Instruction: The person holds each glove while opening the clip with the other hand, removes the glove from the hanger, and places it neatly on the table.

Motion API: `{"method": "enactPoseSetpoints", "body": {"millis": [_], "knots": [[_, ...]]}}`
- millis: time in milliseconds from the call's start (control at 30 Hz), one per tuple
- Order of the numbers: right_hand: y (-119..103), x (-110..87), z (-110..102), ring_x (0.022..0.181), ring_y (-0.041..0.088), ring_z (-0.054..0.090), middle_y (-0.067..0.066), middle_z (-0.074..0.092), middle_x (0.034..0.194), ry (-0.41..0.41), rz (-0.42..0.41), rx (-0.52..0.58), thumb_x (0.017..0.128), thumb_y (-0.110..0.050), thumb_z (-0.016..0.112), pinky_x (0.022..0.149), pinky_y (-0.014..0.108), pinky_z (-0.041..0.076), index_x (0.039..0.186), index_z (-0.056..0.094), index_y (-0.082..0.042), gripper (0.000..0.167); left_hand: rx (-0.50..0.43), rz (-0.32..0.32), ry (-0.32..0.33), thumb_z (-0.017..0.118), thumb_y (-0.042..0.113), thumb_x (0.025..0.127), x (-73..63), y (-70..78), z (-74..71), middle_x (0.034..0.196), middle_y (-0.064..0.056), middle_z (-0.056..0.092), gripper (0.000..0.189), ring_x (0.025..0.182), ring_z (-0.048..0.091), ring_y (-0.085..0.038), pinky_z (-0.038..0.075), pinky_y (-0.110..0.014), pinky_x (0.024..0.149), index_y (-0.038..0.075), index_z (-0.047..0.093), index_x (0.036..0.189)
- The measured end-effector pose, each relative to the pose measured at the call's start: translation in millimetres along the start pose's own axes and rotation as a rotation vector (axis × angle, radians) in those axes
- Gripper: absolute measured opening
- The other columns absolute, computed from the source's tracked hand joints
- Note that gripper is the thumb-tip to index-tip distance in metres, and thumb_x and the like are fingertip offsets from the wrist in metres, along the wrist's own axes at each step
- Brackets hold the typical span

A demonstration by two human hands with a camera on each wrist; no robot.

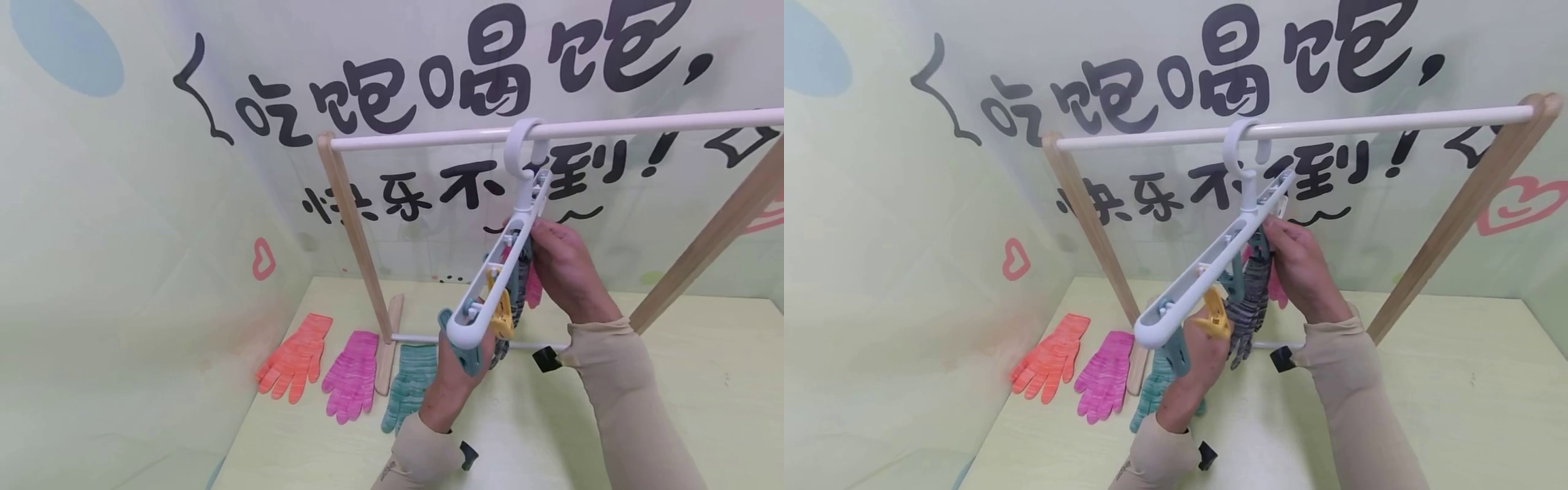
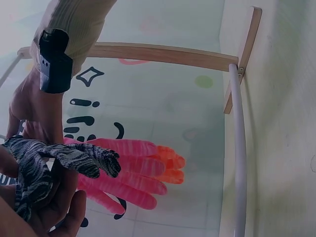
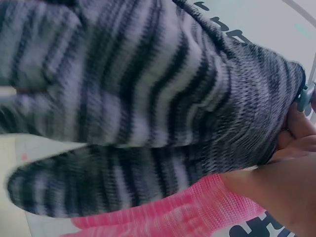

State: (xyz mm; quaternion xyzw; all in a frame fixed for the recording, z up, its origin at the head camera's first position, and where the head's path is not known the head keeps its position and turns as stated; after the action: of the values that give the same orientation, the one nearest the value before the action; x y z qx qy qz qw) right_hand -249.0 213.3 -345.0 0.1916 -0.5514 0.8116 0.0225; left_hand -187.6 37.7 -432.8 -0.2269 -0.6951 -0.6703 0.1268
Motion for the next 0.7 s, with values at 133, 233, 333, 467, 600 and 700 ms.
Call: {"method": "enactPoseSetpoints", "body": {"millis": [133, 233, 333, 467, 600, 700], "knots": [[-2.3, -1.9, -1.8, 0.104, 0.011, 0.058, -0.005, 0.072, 0.100, 0.018, 0.001, -0.017, 0.112, -0.023, 0.046, 0.100, 0.028, 0.043, 0.101, 0.078, -0.017, 0.034, 0.058, -0.006, -0.010, 0.058, 0.004, 0.097, 1.8, 1.7, 0.0, 0.066, -0.013, 0.046, 0.009, 0.061, 0.042, 0.001, 0.039, -0.016, 0.061, -0.003, 0.056, 0.091], [-4.2, -3.0, -2.8, 0.114, 0.013, 0.054, -0.006, 0.072, 0.104, 0.022, 0.009, -0.018, 0.111, -0.024, 0.048, 0.106, 0.029, 0.038, 0.100, 0.078, -0.017, 0.033, 0.096, -0.016, -0.008, 0.059, 0.005, 0.097, 2.6, 3.4, -0.3, 0.064, -0.010, 0.045, 0.012, 0.060, 0.042, 0.001, 0.040, -0.016, 0.060, -0.002, 0.055, 0.088], [-5.1, -4.0, -3.0, 0.121, 0.016, 0.049, -0.007, 0.071, 0.106, 0.019, 0.019, -0.025, 0.111, -0.026, 0.049, 0.110, 0.029, 0.035, 0.100, 0.079, -0.020, 0.032, 0.127, -0.043, -0.002, 0.060, 0.005, 0.096, 2.2, 5.2, -1.0, 0.064, -0.006, 0.047, 0.011, 0.060, 0.044, 0.000, 0.041, -0.017, 0.061, -0.001, 0.057, 0.087], [-4.4, -4.2, -2.3, 0.122, 0.016, 0.049, -0.007, 0.072, 0.106, 0.014, 0.012, -0.033, 0.111, -0.026, 0.048, 0.111, 0.029, 0.034, 0.101, 0.079, -0.020, 0.033, 0.147, -0.070, -0.019, 0.059, 0.006, 0.096, 2.0, 5.8, -2.1, 0.064, -0.001, 0.046, 0.012, 0.061, 0.044, -0.001, 0.041, -0.016, 0.062, 0.001, 0.056, 0.085], [-3.2, -5.1, -1.7, 0.124, 0.016, 0.050, -0.006, 0.072, 0.108, 0.010, 0.007, -0.029, 0.111, -0.027, 0.048, 0.111, 0.027, 0.034, 0.104, 0.079, -0.019, 0.033, 0.107, -0.097, -0.044, 0.057, 0.009, 0.097, 0.5, 5.1, -2.9, 0.066, -0.003, 0.045, 0.014, 0.061, 0.043, 0.000, 0.040, -0.016, 0.063, 0.002, 0.053, 0.086], [-0.5, -6.3, -1.4, 0.122, 0.014, 0.055, -0.005, 0.073, 0.109, 0.007, 0.005, -0.013, 0.111, -0.028, 0.047, 0.110, 0.025, 0.038, 0.106, 0.078, -0.015, 0.034, 0.053, -0.122, -0.052, 0.056, 0.014, 0.097, -1.2, 5.2, -2.4, 0.074, -0.007, 0.049, 0.014, 0.068, 0.046, -0.001, 0.042, -0.017, 0.069, 0.002, 0.054, 0.092]]}}
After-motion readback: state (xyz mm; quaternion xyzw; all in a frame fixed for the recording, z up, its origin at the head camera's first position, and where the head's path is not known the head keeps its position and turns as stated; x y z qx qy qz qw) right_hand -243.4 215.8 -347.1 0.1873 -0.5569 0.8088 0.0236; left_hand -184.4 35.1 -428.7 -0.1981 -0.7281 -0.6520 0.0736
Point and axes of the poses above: each hand's wrist, its own x-axis towards the middle knuckle, its own z-axis out of the palm, y = z × x, the point moved 1 cm from there along x, towards the middle knuckle
